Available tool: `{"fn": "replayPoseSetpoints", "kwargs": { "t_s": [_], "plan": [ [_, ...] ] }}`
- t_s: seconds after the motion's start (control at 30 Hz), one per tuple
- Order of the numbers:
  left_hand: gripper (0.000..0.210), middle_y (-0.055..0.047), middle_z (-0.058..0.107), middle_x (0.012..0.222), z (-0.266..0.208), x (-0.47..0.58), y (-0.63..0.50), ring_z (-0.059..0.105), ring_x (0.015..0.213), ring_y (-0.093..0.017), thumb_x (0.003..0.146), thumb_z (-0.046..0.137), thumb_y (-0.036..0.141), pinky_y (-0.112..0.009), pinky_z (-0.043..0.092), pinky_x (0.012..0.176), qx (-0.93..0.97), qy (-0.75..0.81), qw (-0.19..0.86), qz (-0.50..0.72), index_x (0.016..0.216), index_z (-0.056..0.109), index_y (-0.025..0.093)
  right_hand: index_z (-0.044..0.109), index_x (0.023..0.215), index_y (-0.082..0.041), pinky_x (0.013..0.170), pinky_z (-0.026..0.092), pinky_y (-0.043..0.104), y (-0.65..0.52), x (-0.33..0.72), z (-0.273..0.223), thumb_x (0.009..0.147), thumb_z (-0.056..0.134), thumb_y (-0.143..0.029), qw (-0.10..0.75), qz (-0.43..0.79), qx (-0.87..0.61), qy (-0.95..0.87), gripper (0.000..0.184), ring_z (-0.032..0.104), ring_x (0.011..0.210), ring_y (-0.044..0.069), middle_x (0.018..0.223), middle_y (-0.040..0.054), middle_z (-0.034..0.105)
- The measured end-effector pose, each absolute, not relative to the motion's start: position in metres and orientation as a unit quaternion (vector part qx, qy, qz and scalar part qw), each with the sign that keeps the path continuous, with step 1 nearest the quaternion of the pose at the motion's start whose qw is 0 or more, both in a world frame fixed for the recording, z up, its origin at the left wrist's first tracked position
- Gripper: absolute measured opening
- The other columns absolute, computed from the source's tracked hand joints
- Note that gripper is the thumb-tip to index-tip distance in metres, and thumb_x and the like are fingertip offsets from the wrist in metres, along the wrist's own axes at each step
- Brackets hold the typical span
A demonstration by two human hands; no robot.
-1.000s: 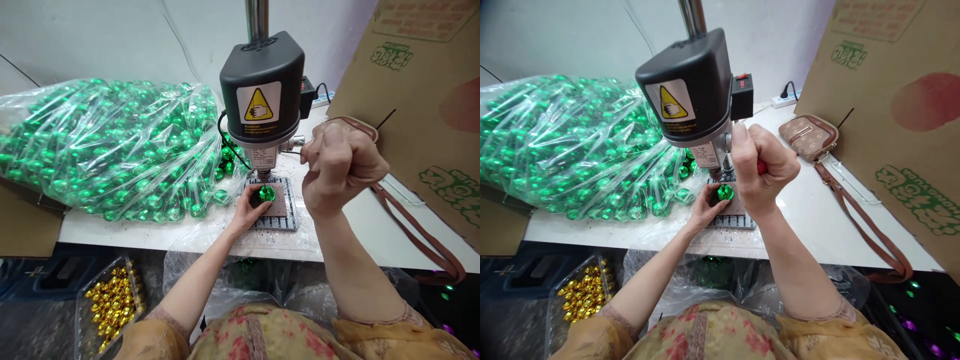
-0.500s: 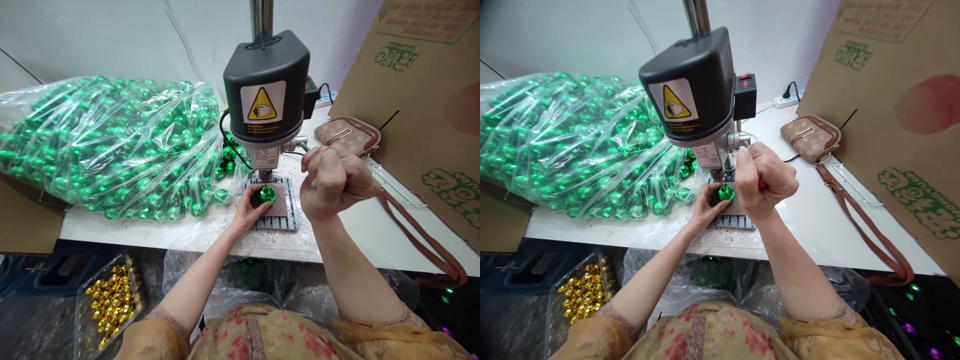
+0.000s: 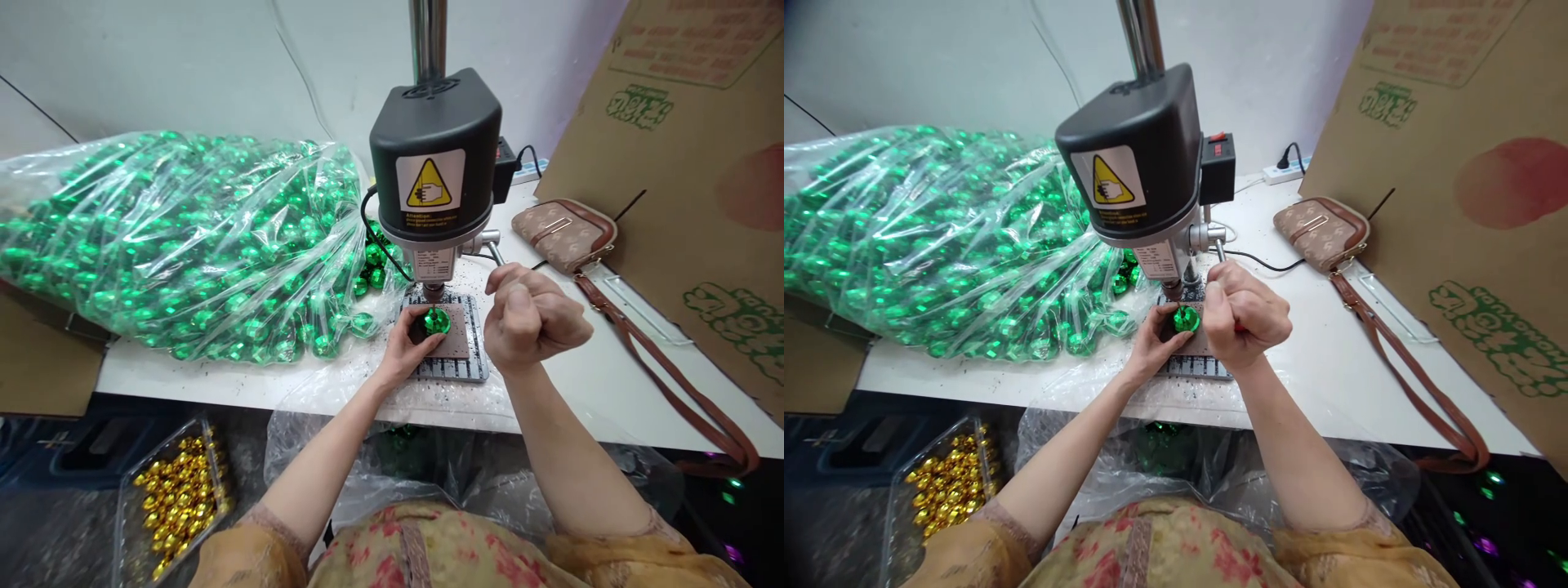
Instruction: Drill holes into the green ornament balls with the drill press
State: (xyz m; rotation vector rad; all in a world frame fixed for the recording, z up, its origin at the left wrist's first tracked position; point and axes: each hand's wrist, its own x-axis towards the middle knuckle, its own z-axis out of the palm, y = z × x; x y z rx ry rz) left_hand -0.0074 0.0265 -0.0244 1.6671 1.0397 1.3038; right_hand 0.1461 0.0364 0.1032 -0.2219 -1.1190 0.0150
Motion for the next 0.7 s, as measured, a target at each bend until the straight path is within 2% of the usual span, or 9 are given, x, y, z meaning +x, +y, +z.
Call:
{"fn": "replayPoseSetpoints", "kwargs": {
  "t_s": [0.13, 0.2, 0.27, 0.4, 0.47, 0.57, 0.63, 0.7],
  "plan": [
    [0.052, -0.01, 0.066, 0.123, -0.024, -0.005, 0.027, 0.064, 0.118, -0.025, 0.083, 0.08, 0.047, -0.044, 0.051, 0.107, 0.646, 0.41, 0.384, 0.517, 0.123, 0.059, 0.022, 0.018, 0.058, -0.019, 0.045, 0.03, 0.028, 0.036, 0.143, 0.124, 0.089, 0.058, -0.017, 0.86, 0.026, -0.139, -0.491, 0.051, 0.022, 0.043, 0.004, 0.05, -0.0068, 0.022],
    [0.052, -0.01, 0.066, 0.123, -0.022, -0.003, 0.027, 0.065, 0.118, -0.026, 0.083, 0.081, 0.047, -0.045, 0.052, 0.107, 0.644, 0.418, 0.374, 0.52, 0.122, 0.059, 0.021, 0.024, 0.055, -0.02, 0.045, 0.026, 0.028, 0.038, 0.143, 0.143, 0.092, 0.058, -0.022, 0.853, 0.053, -0.184, -0.485, 0.05, 0.03, 0.042, 0.005, 0.049, -0.0063, 0.023],
    [0.049, -0.01, 0.067, 0.12, -0.016, -0.002, 0.021, 0.065, 0.115, -0.025, 0.082, 0.081, 0.045, -0.043, 0.053, 0.104, 0.633, 0.441, 0.354, 0.529, 0.12, 0.06, 0.021, 0.03, 0.057, -0.022, 0.045, 0.026, 0.029, 0.039, 0.143, 0.161, 0.09, 0.062, -0.021, 0.845, 0.098, -0.224, -0.475, 0.046, 0.033, 0.042, 0.006, 0.05, -0.0068, 0.027],
    [0.038, -0.007, 0.068, 0.106, -0.001, -0.009, -0.019, 0.067, 0.098, -0.022, 0.084, 0.078, 0.039, -0.037, 0.056, 0.088, 0.637, 0.483, 0.285, 0.529, 0.113, 0.061, 0.023, 0.028, 0.06, -0.023, 0.047, 0.033, 0.028, 0.04, 0.146, 0.177, 0.092, 0.061, -0.029, 0.828, 0.114, -0.259, -0.485, 0.046, 0.031, 0.043, 0.005, 0.053, -0.0074, 0.026],
    [0.036, -0.006, 0.068, 0.1, 0.004, -0.018, -0.052, 0.067, 0.091, -0.022, 0.084, 0.076, 0.039, -0.037, 0.056, 0.08, 0.719, 0.431, 0.271, 0.473, 0.113, 0.061, 0.024, 0.028, 0.062, -0.023, 0.049, 0.035, 0.027, 0.039, 0.146, 0.176, 0.093, 0.061, -0.034, 0.822, 0.113, -0.265, -0.49, 0.047, 0.033, 0.044, 0.004, 0.054, -0.0075, 0.025],
    [0.04, -0.007, 0.07, 0.091, 0.001, -0.033, -0.098, 0.067, 0.079, -0.024, 0.081, 0.077, 0.04, -0.038, 0.054, 0.067, 0.87, 0.303, 0.215, 0.325, 0.115, 0.063, 0.025, 0.028, 0.062, -0.022, 0.052, 0.034, 0.026, 0.036, 0.146, 0.174, 0.093, 0.06, -0.032, 0.823, 0.116, -0.257, -0.492, 0.046, 0.036, 0.046, 0.002, 0.056, -0.0075, 0.025],
    [0.041, -0.01, 0.073, 0.096, -0.005, -0.043, -0.117, 0.069, 0.08, -0.027, 0.081, 0.078, 0.042, -0.04, 0.055, 0.067, 0.929, 0.245, 0.14, 0.239, 0.117, 0.065, 0.027, 0.028, 0.061, -0.022, 0.053, 0.033, 0.026, 0.036, 0.145, 0.173, 0.094, 0.059, -0.029, 0.827, 0.117, -0.248, -0.49, 0.045, 0.036, 0.046, 0.002, 0.056, -0.0074, 0.026],
    [0.042, -0.01, 0.075, 0.105, -0.009, -0.052, -0.12, 0.07, 0.086, -0.026, 0.083, 0.077, 0.046, -0.039, 0.058, 0.073, 0.942, 0.223, 0.09, 0.232, 0.12, 0.066, 0.03, 0.028, 0.06, -0.021, 0.053, 0.03, 0.026, 0.037, 0.145, 0.173, 0.094, 0.058, -0.028, 0.832, 0.115, -0.238, -0.488, 0.045, 0.035, 0.046, 0.001, 0.055, -0.0076, 0.026]
  ]
}}
